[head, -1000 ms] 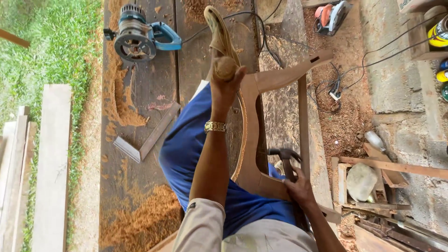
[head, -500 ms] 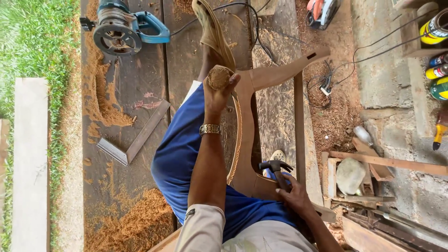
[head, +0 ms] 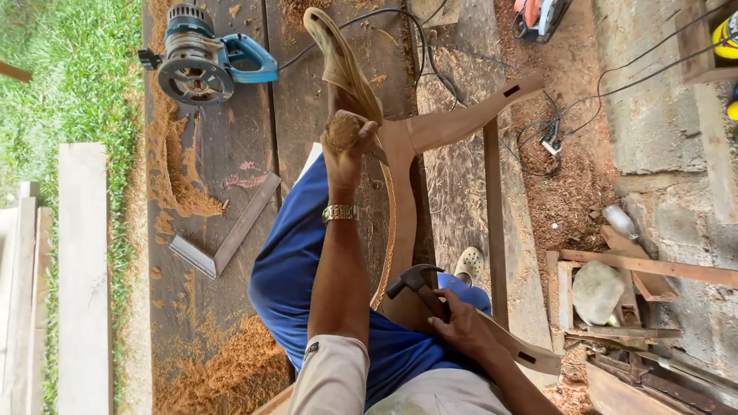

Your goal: The person assembles a wooden chair frame, hammering wooden dowels into the joints with a claw hammer. They reposition and flip the frame on the workbench and on their lap to reach different joints, driving pegs one at a time by hand.

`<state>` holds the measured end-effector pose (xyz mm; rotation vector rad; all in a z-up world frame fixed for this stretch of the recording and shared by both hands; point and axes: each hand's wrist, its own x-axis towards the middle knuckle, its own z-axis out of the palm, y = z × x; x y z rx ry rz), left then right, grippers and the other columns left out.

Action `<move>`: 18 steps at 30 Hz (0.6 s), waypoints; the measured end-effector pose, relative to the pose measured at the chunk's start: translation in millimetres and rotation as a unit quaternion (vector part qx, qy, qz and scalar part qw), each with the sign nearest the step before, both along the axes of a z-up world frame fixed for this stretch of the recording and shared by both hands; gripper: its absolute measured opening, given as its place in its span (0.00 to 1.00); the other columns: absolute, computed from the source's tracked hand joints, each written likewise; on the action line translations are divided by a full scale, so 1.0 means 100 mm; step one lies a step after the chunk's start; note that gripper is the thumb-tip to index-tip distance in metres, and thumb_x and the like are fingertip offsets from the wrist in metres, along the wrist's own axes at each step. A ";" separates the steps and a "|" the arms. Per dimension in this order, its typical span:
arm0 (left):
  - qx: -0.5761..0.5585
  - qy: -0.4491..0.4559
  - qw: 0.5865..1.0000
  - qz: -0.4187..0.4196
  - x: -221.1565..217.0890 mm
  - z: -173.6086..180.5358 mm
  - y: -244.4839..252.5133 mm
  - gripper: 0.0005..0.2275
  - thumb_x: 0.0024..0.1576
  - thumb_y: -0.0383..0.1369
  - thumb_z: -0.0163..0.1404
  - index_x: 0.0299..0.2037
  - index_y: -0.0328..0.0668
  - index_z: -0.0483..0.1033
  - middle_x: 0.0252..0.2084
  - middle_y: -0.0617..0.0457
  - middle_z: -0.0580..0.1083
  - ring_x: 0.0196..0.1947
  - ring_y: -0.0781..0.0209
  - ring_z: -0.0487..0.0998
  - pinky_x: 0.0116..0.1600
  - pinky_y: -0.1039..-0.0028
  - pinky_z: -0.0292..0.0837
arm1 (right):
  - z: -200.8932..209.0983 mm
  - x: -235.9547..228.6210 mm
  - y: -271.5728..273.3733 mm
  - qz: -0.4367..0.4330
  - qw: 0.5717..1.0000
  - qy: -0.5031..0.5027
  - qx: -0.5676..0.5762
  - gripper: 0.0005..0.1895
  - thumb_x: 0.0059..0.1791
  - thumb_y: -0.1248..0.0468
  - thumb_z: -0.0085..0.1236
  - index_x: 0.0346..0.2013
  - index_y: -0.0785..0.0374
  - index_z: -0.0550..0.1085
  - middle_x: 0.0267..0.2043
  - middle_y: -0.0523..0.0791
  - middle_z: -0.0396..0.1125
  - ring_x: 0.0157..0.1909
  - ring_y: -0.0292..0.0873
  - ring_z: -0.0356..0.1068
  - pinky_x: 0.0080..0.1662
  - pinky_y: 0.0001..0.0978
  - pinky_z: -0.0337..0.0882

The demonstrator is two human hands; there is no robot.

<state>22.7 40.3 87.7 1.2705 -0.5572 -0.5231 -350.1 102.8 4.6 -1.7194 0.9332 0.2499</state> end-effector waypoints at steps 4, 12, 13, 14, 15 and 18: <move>-0.002 -0.035 0.999 0.010 -0.09 0.10 -0.01 0.09 0.54 0.31 0.62 0.36 0.39 0.74 0.30 0.58 0.75 0.30 0.69 0.75 0.36 0.77 0.72 | -0.04 -0.08 -0.06 0.014 0.999 -0.044 0.001 0.34 0.41 0.58 0.66 0.61 0.56 0.67 0.45 0.56 0.77 0.47 0.54 0.80 0.48 0.43 0.78; 0.027 -0.073 0.997 0.011 -0.05 0.02 0.00 0.08 0.55 0.31 0.62 0.34 0.38 0.75 0.31 0.57 0.75 0.32 0.69 0.74 0.39 0.77 0.72 | -0.02 -0.32 -0.02 0.060 0.998 -0.015 -0.017 0.37 0.47 0.51 0.62 0.70 0.47 0.61 0.64 0.53 0.67 0.66 0.54 0.67 0.63 0.42 0.67; 0.028 -0.081 0.996 0.012 -0.05 0.05 0.00 0.09 0.55 0.31 0.62 0.35 0.38 0.75 0.32 0.57 0.75 0.32 0.69 0.74 0.40 0.77 0.72 | -0.02 -0.33 -0.02 0.053 0.999 -0.005 -0.013 0.37 0.48 0.49 0.60 0.71 0.46 0.61 0.65 0.52 0.66 0.66 0.55 0.67 0.63 0.42 0.67; 0.029 -0.081 0.996 0.009 -0.05 0.02 -0.01 0.09 0.55 0.31 0.62 0.35 0.38 0.75 0.32 0.57 0.75 0.32 0.69 0.74 0.40 0.77 0.72 | -0.02 -0.33 -0.02 0.050 0.999 -0.006 -0.011 0.37 0.48 0.49 0.60 0.71 0.46 0.61 0.65 0.52 0.66 0.66 0.55 0.67 0.63 0.42 0.67; 0.031 -0.080 0.996 0.008 -0.04 0.00 -0.01 0.09 0.55 0.32 0.62 0.35 0.38 0.75 0.32 0.57 0.75 0.32 0.69 0.74 0.40 0.76 0.72 | -0.02 -0.34 -0.01 0.048 0.999 -0.003 -0.015 0.36 0.48 0.48 0.58 0.70 0.45 0.61 0.66 0.52 0.66 0.66 0.55 0.66 0.63 0.42 0.67; 0.032 -0.071 0.997 0.005 -0.04 -0.01 -0.02 0.09 0.55 0.32 0.62 0.34 0.38 0.75 0.32 0.57 0.74 0.32 0.68 0.73 0.39 0.76 0.72 | 0.03 -0.32 -0.03 0.049 0.998 0.030 -0.012 0.36 0.49 0.46 0.56 0.71 0.43 0.61 0.65 0.51 0.66 0.66 0.55 0.67 0.63 0.43 0.67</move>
